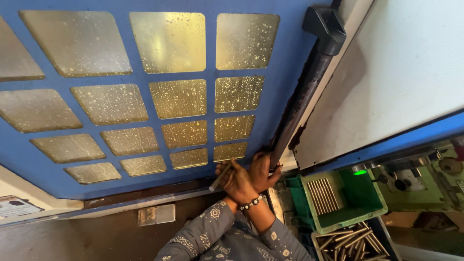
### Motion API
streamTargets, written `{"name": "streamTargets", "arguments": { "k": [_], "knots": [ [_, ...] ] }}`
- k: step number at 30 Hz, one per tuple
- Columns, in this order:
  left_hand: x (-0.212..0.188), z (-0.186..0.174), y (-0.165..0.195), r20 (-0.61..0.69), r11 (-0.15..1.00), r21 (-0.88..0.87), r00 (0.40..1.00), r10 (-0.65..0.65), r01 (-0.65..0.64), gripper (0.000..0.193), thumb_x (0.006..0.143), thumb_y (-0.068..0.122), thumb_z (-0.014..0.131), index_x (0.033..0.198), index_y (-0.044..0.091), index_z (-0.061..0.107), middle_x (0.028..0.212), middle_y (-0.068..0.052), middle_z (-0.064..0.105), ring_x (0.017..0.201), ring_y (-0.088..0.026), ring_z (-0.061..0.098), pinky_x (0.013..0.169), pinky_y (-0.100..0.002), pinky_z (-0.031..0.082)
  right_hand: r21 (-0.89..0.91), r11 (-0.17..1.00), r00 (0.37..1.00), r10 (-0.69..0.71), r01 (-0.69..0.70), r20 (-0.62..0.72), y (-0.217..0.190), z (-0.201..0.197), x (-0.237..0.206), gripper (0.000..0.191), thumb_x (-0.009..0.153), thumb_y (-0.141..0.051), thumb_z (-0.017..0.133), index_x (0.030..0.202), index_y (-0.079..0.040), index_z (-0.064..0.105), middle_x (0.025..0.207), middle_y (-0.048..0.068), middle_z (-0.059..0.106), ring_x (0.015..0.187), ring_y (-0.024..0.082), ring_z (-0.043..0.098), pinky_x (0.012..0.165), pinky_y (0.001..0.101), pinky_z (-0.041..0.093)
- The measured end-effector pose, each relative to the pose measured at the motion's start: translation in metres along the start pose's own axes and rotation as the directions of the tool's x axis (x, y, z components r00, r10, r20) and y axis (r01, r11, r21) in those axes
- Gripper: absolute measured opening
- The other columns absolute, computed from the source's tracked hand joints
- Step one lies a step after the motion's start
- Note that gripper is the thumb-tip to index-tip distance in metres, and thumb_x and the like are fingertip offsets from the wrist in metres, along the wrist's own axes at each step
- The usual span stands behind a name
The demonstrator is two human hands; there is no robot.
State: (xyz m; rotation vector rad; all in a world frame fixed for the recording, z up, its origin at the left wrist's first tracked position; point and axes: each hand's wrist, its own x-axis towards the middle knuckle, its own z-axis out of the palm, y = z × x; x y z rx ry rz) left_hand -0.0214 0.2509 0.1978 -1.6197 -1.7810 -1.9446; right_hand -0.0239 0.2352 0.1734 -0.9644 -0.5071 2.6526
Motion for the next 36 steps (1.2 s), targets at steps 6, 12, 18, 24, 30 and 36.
{"name": "streamTargets", "arguments": {
  "k": [6,12,18,24,30,36],
  "knots": [
    [0.001,-0.002,0.003,-0.001,1.000,0.002,1.000,0.006,-0.006,0.031,0.087,0.016,0.075,0.110,0.004,0.057,0.085,-0.011,0.067,0.080,-0.037,0.065,0.090,-0.048,0.049,-0.004,1.000,0.998,0.004,-0.004,0.061,0.000,-0.002,-0.001,0.037,0.106,-0.040,0.047,0.102,-0.006,0.063,0.092,0.012,0.074,0.082,0.025,0.073,0.065,0.0322,0.059],
    [-0.002,-0.001,0.001,0.008,1.000,0.025,1.000,0.000,0.000,0.035,0.086,0.018,0.076,0.111,0.003,0.057,0.086,-0.011,0.067,0.080,-0.036,0.065,0.089,-0.049,0.049,0.048,0.999,0.995,0.016,-0.021,0.098,0.001,-0.010,0.004,0.038,0.107,-0.039,0.049,0.102,-0.004,0.062,0.094,0.015,0.073,0.084,0.027,0.073,0.069,0.0316,0.061],
    [-0.006,0.006,-0.004,-0.029,1.000,0.003,1.000,-0.011,0.011,0.037,0.086,0.018,0.076,0.116,0.004,0.057,0.088,-0.009,0.069,0.083,-0.035,0.067,0.091,-0.048,0.049,0.048,0.999,0.995,0.014,-0.019,0.099,0.001,-0.014,0.007,0.038,0.107,-0.039,0.051,0.102,-0.004,0.063,0.093,0.015,0.074,0.084,0.028,0.073,0.069,0.0332,0.061],
    [-0.007,0.008,-0.005,-0.050,1.000,0.030,0.999,-0.008,0.009,0.040,0.084,0.018,0.076,0.117,0.005,0.058,0.088,-0.010,0.068,0.083,-0.035,0.066,0.091,-0.048,0.049,0.032,0.999,0.997,0.027,-0.030,0.074,-0.002,-0.012,0.003,0.037,0.108,-0.038,0.050,0.104,-0.003,0.062,0.094,0.014,0.074,0.085,0.029,0.074,0.073,0.0352,0.062],
    [-0.004,0.004,-0.002,-0.010,0.999,-0.016,0.999,-0.037,0.036,0.038,0.084,0.016,0.076,0.116,0.005,0.059,0.085,-0.009,0.067,0.082,-0.034,0.066,0.091,-0.048,0.048,0.008,1.000,0.998,0.029,-0.029,0.063,-0.003,-0.009,-0.001,0.037,0.108,-0.039,0.048,0.105,-0.004,0.062,0.095,0.014,0.074,0.086,0.028,0.074,0.071,0.0348,0.062],
    [-0.005,0.005,-0.002,-0.028,1.000,-0.005,0.999,-0.030,0.030,0.036,0.084,0.015,0.076,0.114,0.004,0.059,0.085,-0.010,0.065,0.082,-0.035,0.065,0.091,-0.048,0.049,0.026,0.999,0.996,0.045,-0.047,0.075,-0.004,-0.008,-0.002,0.038,0.108,-0.039,0.048,0.106,-0.003,0.061,0.095,0.014,0.074,0.085,0.028,0.074,0.070,0.0335,0.061]
  ]
}}
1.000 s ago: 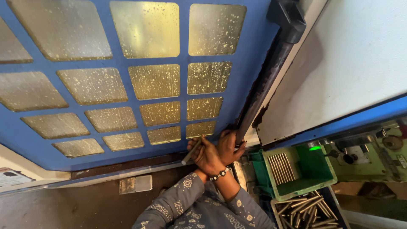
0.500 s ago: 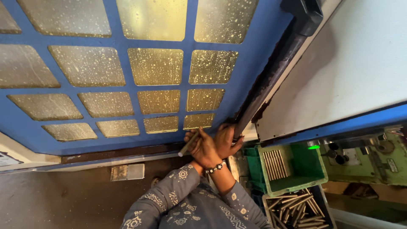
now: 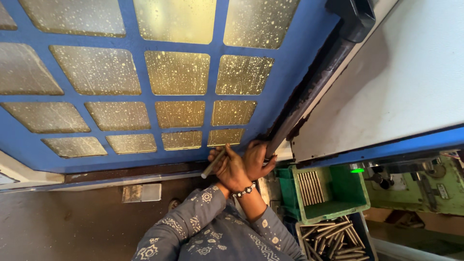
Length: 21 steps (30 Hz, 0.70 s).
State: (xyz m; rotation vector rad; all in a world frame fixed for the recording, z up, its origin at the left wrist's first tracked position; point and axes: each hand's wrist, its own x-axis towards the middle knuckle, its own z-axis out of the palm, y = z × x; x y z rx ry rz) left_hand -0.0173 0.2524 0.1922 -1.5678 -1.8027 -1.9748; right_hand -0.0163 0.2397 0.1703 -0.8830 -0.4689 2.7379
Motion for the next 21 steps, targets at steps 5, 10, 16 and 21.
{"name": "streamTargets", "arguments": {
  "k": [5,10,16,21],
  "knots": [
    [-0.0018,0.0017,-0.0017,-0.022,1.000,0.013,1.000,0.018,-0.017,0.037,0.085,0.017,0.076,0.114,0.003,0.060,0.088,-0.013,0.066,0.084,-0.036,0.066,0.091,-0.047,0.050,-0.015,1.000,1.000,-0.009,0.009,-0.010,0.0005,0.0014,-0.0015,0.038,0.109,-0.038,0.046,0.105,-0.003,0.061,0.094,0.014,0.074,0.085,0.029,0.074,0.071,0.0347,0.062],
    [-0.0016,0.0030,-0.0031,-0.032,0.999,0.022,0.999,0.032,-0.031,0.038,0.084,0.017,0.076,0.114,0.003,0.059,0.091,-0.014,0.067,0.087,-0.036,0.066,0.093,-0.048,0.049,-0.013,1.000,1.000,-0.007,0.007,0.002,0.0007,0.0007,-0.0007,0.039,0.109,-0.038,0.046,0.106,-0.002,0.061,0.094,0.015,0.074,0.085,0.029,0.074,0.071,0.0344,0.062],
    [-0.0011,0.0031,-0.0020,-0.046,0.998,0.038,0.998,0.048,-0.046,0.039,0.083,0.016,0.077,0.114,0.002,0.059,0.092,-0.014,0.066,0.087,-0.037,0.065,0.093,-0.048,0.050,0.004,1.000,1.000,0.001,-0.001,-0.001,0.0016,-0.0033,0.0015,0.040,0.109,-0.039,0.046,0.106,-0.003,0.061,0.094,0.015,0.074,0.085,0.030,0.074,0.071,0.0355,0.063],
    [-0.0003,0.0014,0.0007,-0.040,0.999,0.041,0.999,0.034,-0.033,0.038,0.082,0.015,0.077,0.114,0.002,0.059,0.091,-0.013,0.066,0.086,-0.036,0.065,0.093,-0.048,0.050,0.006,1.000,1.000,0.013,-0.013,0.015,0.0012,-0.0049,0.0020,0.040,0.109,-0.039,0.046,0.105,-0.003,0.061,0.094,0.015,0.075,0.084,0.030,0.075,0.070,0.0359,0.062]
  ]
}}
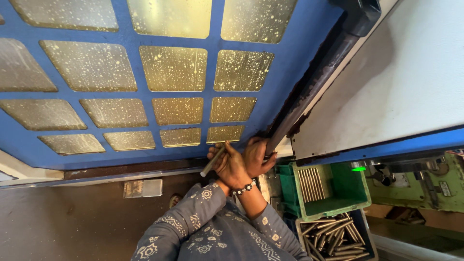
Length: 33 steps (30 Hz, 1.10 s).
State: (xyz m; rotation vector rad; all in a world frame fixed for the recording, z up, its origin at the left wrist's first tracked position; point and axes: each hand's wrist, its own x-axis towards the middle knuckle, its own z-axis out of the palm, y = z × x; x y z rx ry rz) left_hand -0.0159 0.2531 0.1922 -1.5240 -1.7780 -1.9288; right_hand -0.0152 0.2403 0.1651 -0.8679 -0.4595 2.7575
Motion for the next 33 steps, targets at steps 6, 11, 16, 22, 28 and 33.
{"name": "streamTargets", "arguments": {
  "k": [6,11,16,22,28,33],
  "knots": [
    [0.0006,-0.0019,0.0009,0.013,0.999,-0.028,1.000,-0.023,0.024,0.037,0.083,0.016,0.076,0.113,0.003,0.059,0.090,-0.012,0.068,0.086,-0.036,0.066,0.092,-0.047,0.050,-0.012,1.000,1.000,-0.005,0.005,0.002,0.0002,0.0021,-0.0004,0.039,0.108,-0.039,0.046,0.104,-0.004,0.062,0.094,0.015,0.075,0.085,0.030,0.075,0.073,0.0366,0.062],
    [-0.0017,-0.0005,-0.0016,0.017,1.000,-0.023,1.000,-0.009,0.010,0.038,0.084,0.018,0.076,0.114,0.003,0.059,0.090,-0.014,0.067,0.087,-0.038,0.065,0.093,-0.049,0.049,-0.006,1.000,0.999,-0.010,0.010,-0.030,0.0008,0.0045,-0.0025,0.039,0.109,-0.039,0.047,0.104,-0.003,0.062,0.094,0.016,0.074,0.085,0.030,0.074,0.073,0.0360,0.062],
    [-0.0030,0.0021,-0.0043,0.000,1.000,0.008,1.000,0.015,-0.015,0.038,0.086,0.020,0.077,0.114,0.002,0.058,0.090,-0.016,0.066,0.085,-0.038,0.065,0.092,-0.050,0.048,0.009,1.000,1.000,0.001,-0.001,0.006,0.0006,0.0052,-0.0042,0.039,0.109,-0.039,0.047,0.105,-0.002,0.062,0.094,0.017,0.074,0.085,0.030,0.075,0.073,0.0355,0.062],
    [-0.0038,0.0006,-0.0038,0.036,1.000,-0.009,0.999,-0.025,0.025,0.036,0.086,0.020,0.076,0.113,0.002,0.059,0.088,-0.013,0.067,0.086,-0.037,0.066,0.092,-0.049,0.049,0.009,1.000,1.000,0.001,-0.001,0.026,0.0014,0.0046,-0.0041,0.039,0.109,-0.038,0.046,0.105,-0.002,0.062,0.095,0.017,0.074,0.086,0.030,0.075,0.074,0.0359,0.062],
    [-0.0024,0.0001,-0.0015,0.005,1.000,0.013,1.000,0.007,-0.007,0.035,0.085,0.019,0.076,0.112,0.002,0.059,0.092,-0.015,0.067,0.087,-0.037,0.066,0.092,-0.047,0.049,-0.003,1.000,1.000,-0.005,0.005,0.028,0.0018,0.0045,-0.0055,0.041,0.109,-0.040,0.046,0.106,-0.002,0.062,0.095,0.017,0.075,0.086,0.030,0.075,0.075,0.0361,0.062],
    [-0.0032,0.0004,-0.0028,0.030,1.000,-0.011,0.999,-0.014,0.014,0.035,0.086,0.020,0.075,0.112,0.002,0.059,0.087,-0.012,0.067,0.083,-0.035,0.066,0.092,-0.048,0.050,-0.013,1.000,1.000,-0.005,0.005,0.022,0.0013,0.0059,-0.0063,0.041,0.110,-0.040,0.044,0.106,-0.003,0.062,0.095,0.017,0.075,0.085,0.030,0.075,0.074,0.0362,0.061]
  ]
}}
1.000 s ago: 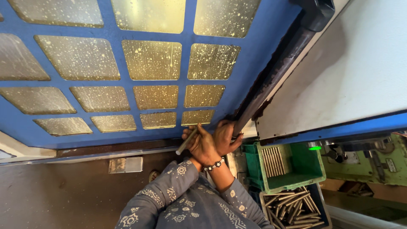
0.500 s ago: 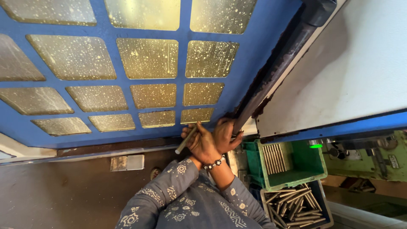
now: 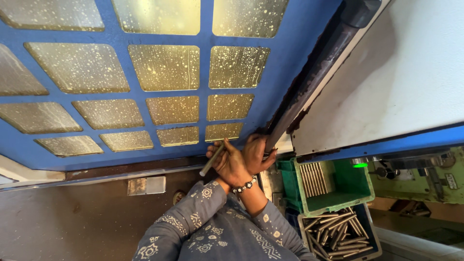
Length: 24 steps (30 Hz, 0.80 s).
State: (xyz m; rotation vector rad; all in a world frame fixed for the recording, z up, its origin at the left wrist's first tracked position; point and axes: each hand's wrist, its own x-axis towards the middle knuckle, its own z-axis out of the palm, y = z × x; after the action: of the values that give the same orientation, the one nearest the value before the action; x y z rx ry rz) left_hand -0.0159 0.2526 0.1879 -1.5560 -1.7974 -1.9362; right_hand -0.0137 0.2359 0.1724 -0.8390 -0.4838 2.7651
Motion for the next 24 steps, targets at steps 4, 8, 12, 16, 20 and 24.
{"name": "streamTargets", "arguments": {
  "k": [4,8,12,16,20,24],
  "knots": [
    [-0.0006,0.0006,-0.0016,0.001,1.000,0.011,1.000,0.021,-0.021,0.034,0.088,0.021,0.075,0.111,0.002,0.059,0.086,-0.012,0.066,0.082,-0.036,0.066,0.092,-0.049,0.050,-0.006,1.000,1.000,-0.002,0.002,-0.014,0.0000,0.0021,-0.0010,0.040,0.110,-0.039,0.043,0.106,-0.003,0.062,0.094,0.016,0.075,0.085,0.030,0.075,0.074,0.0364,0.061],
    [-0.0008,0.0008,-0.0010,-0.009,1.000,0.012,1.000,0.018,-0.018,0.033,0.089,0.022,0.075,0.110,0.003,0.059,0.086,-0.012,0.066,0.082,-0.036,0.066,0.092,-0.049,0.050,-0.011,1.000,1.000,-0.001,0.001,-0.015,-0.0004,0.0035,-0.0021,0.041,0.110,-0.039,0.042,0.106,-0.003,0.062,0.094,0.016,0.075,0.084,0.030,0.075,0.074,0.0370,0.061],
    [-0.0006,0.0008,0.0000,-0.003,1.000,0.017,1.000,0.011,-0.011,0.034,0.088,0.021,0.075,0.111,0.002,0.059,0.086,-0.012,0.066,0.082,-0.036,0.066,0.092,-0.049,0.049,-0.006,1.000,1.000,-0.010,0.010,0.009,-0.0002,0.0032,-0.0028,0.042,0.110,-0.039,0.042,0.107,-0.002,0.062,0.094,0.016,0.074,0.085,0.029,0.075,0.075,0.0368,0.061],
    [-0.0009,0.0010,0.0000,-0.006,1.000,0.010,1.000,0.000,0.000,0.034,0.087,0.020,0.075,0.111,0.002,0.059,0.087,-0.012,0.066,0.083,-0.035,0.066,0.092,-0.048,0.050,-0.010,1.000,1.000,-0.010,0.011,0.008,0.0003,0.0022,-0.0021,0.042,0.110,-0.039,0.043,0.107,-0.002,0.062,0.094,0.016,0.075,0.084,0.029,0.075,0.074,0.0365,0.061],
    [-0.0016,0.0015,-0.0004,-0.001,1.000,0.012,1.000,-0.005,0.005,0.033,0.087,0.020,0.075,0.110,0.003,0.059,0.085,-0.010,0.066,0.082,-0.034,0.066,0.092,-0.048,0.049,-0.005,1.000,1.000,-0.007,0.007,0.015,0.0005,0.0013,-0.0020,0.042,0.110,-0.039,0.044,0.108,-0.002,0.063,0.094,0.016,0.075,0.085,0.029,0.075,0.074,0.0362,0.061],
    [-0.0013,0.0011,-0.0022,-0.001,1.000,0.001,1.000,0.026,-0.026,0.035,0.087,0.020,0.075,0.113,0.003,0.058,0.087,-0.010,0.066,0.082,-0.034,0.066,0.093,-0.048,0.048,-0.003,1.000,1.000,-0.001,0.001,0.009,0.0001,0.0013,-0.0023,0.042,0.110,-0.040,0.044,0.107,-0.002,0.063,0.094,0.016,0.075,0.085,0.029,0.075,0.075,0.0363,0.061]
  ]
}}
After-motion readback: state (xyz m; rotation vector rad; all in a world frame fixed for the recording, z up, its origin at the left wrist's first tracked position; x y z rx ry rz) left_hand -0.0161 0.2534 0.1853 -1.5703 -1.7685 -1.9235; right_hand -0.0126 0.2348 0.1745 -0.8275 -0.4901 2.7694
